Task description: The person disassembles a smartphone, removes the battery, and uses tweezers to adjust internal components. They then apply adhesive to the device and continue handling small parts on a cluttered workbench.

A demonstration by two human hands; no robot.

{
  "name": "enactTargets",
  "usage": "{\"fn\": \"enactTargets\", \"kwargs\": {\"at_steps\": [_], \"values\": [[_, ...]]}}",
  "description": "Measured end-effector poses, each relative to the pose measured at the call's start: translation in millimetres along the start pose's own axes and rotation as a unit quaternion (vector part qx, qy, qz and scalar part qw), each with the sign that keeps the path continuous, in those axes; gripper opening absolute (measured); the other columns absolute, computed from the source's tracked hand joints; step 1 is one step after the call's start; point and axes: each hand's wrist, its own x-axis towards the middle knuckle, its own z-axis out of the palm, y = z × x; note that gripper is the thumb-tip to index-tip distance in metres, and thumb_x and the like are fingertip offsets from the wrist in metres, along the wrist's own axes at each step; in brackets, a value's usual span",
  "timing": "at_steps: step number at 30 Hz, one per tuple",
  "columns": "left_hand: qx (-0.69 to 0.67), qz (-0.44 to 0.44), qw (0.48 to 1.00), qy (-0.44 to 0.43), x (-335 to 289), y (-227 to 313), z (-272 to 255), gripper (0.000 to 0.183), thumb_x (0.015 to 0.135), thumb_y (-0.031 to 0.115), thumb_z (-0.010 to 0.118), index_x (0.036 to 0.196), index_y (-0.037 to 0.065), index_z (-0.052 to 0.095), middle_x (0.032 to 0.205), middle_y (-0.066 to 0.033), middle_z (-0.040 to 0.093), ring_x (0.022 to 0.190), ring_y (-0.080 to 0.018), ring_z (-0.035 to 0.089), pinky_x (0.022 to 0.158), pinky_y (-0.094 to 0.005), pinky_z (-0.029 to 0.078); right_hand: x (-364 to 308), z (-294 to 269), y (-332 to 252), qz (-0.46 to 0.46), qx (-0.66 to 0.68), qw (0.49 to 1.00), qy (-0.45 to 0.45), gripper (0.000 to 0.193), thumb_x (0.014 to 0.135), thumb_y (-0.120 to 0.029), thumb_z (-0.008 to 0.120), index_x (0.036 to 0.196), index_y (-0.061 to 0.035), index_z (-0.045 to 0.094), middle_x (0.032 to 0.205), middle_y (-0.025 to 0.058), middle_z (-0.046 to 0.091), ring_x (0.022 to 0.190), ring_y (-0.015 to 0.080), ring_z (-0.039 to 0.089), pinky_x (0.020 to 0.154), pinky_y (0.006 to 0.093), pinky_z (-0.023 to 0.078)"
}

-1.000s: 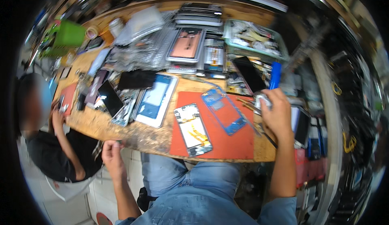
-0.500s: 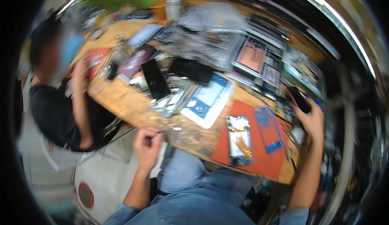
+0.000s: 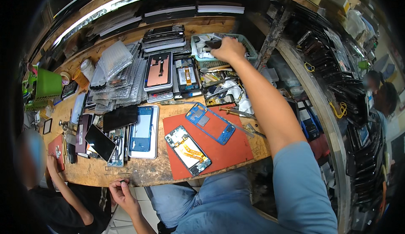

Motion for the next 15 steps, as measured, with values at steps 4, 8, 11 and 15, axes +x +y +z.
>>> {"fn": "enactTargets", "kwargs": {"at_steps": [4, 8, 11, 15], "values": [[0.029, 0.014, 0.999, 0.006, -2, 2, 0, 0.01, 0.112, 0.009, 0.058, 0.107, 0.005, 0.05, 0.111, -0.0089, 0.056, 0.101, -0.018, 0.057, 0.098, -0.0347, 0.049, 6, 29, -3, -0.019, 0.066, 0.997, -0.019, 0.075, 0.084, -0.061, 0.079, 0.132, -0.0026, 0.074, 0.134, 0.0239, 0.074, 0.126, 0.0398, 0.071, 0.106, 0.0509, 0.056], [0.059, 0.027, 0.998, 0.0, -2, -1, -3, 0.011, 0.112, 0.011, 0.055, 0.108, 0.005, 0.048, 0.113, -0.0113, 0.056, 0.104, -0.0198, 0.056, 0.101, -0.037, 0.049, -25, 13, 8, -0.113, 0.202, 0.965, 0.126, 0.064, 0.103, -0.053, 0.066, 0.137, 0.0006, 0.069, 0.131, 0.0226, 0.074, 0.12, 0.0375, 0.072, 0.101, 0.0491, 0.057], [0.059, 0.031, 0.998, 0.015, -6, -2, -2, 0.012, 0.112, 0.012, 0.054, 0.108, 0.004, 0.046, 0.111, -0.0119, 0.056, 0.105, -0.0206, 0.056, 0.103, -0.0375, 0.048, -109, -27, -4, -0.15, 0.566, 0.806, 0.082, 0.058, 0.113, -0.043, 0.055, 0.148, 0.0034, 0.058, 0.13, 0.0205, 0.069, 0.105, 0.0279, 0.071, 0.088, 0.0425, 0.06], [0.087, 0.002, 0.995, 0.041, -8, -8, -6, 0.012, 0.111, 0.013, 0.055, 0.108, 0.004, 0.047, 0.108, -0.0098, 0.054, 0.104, -0.0198, 0.054, 0.103, -0.0373, 0.047, -236, -72, -5, -0.28, 0.79, 0.546, -0.003, 0.067, 0.115, -0.046, 0.049, 0.164, -0.0036, 0.035, 0.142, 0.0232, 0.056, 0.103, 0.0268, 0.066, 0.079, 0.0431, 0.062]]}}
